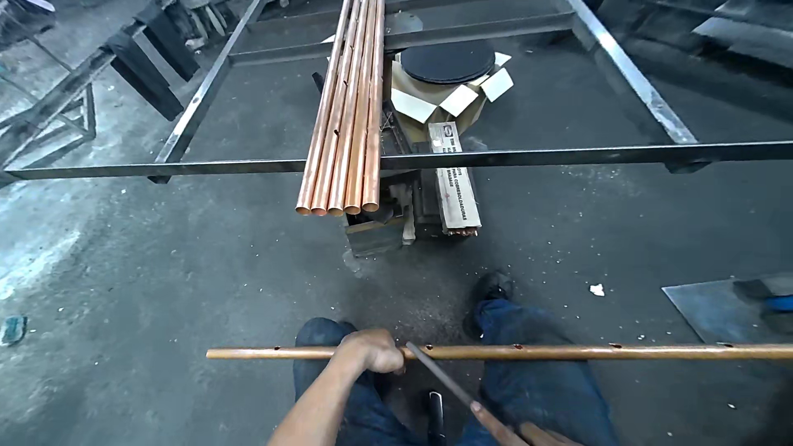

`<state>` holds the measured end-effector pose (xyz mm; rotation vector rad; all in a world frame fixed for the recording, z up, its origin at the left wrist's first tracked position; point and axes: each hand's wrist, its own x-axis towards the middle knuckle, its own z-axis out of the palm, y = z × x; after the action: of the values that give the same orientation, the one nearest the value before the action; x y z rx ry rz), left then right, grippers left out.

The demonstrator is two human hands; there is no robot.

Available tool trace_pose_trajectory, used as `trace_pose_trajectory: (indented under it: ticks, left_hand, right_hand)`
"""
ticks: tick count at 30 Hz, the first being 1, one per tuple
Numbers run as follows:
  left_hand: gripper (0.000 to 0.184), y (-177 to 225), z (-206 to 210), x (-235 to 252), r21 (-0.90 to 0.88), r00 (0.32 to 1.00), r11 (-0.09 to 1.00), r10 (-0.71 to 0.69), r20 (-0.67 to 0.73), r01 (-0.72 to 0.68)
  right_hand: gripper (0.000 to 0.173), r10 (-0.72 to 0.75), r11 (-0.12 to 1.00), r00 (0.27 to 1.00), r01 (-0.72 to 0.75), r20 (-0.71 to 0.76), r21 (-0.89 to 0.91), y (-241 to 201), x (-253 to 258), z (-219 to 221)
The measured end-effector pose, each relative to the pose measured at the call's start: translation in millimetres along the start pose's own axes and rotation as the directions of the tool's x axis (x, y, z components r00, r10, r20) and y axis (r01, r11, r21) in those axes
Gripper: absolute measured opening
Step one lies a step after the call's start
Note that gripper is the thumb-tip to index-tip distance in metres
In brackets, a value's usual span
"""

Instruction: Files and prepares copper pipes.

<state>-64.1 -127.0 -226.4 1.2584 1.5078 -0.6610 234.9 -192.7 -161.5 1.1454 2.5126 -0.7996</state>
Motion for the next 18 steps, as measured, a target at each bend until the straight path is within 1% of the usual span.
trace_pose_trajectory:
  ticks: [3,5,7,9,11,12,14,16,18]
  left_hand:
    - [0.041,9,3,-9,0.038,0.993,0.995,-0.089,-0.077,0.092]
    - [0.04,10,2,-14,0.044,0.986,0.992,-0.113,-0.122,0.119]
    - [0.04,10,4,-17,0.054,0.985,0.991,-0.114,-0.131,0.122]
    - [0.04,8,2,-19,0.052,0.985,0.991,-0.116,-0.13,0.123]
    - [0.039,5,2,-17,0.047,0.986,0.991,-0.119,-0.118,0.126]
    - [0.039,4,3,-17,0.044,0.986,0.991,-0.122,-0.116,0.128]
    - [0.039,6,4,-17,0.045,0.984,0.99,-0.128,-0.124,0.134]
    - [0.038,6,3,-18,0.042,0.98,0.989,-0.136,-0.144,0.143]
    - [0.038,5,6,-21,0.046,0.981,0.989,-0.13,-0.142,0.138]
  right_hand:
    - [0.048,-0.002,1.0,0.999,0.001,-0.05,-0.031,-8,43,-4]
    - [0.049,0.011,0.998,1.0,-0.012,-0.02,-0.063,-19,69,-11]
    - [0.048,-0.002,0.997,0.999,-0.001,-0.033,-0.076,-22,59,-12]
    - [0.047,-0.025,0.997,0.998,0.021,-0.055,-0.071,-17,30,-9]
    - [0.048,-0.013,0.998,1.0,0.011,-0.029,-0.06,-12,16,-6]
    - [0.048,-0.006,0.998,1.0,0.005,-0.024,-0.064,-11,22,-6]
    - [0.048,0.014,0.995,0.997,-0.021,-0.077,-0.093,-11,56,-5]
    - [0.047,0.04,0.991,0.997,-0.047,-0.066,-0.122,-13,82,-9]
    - [0.047,0.042,0.996,0.999,-0.044,-0.026,-0.076,-17,65,-12]
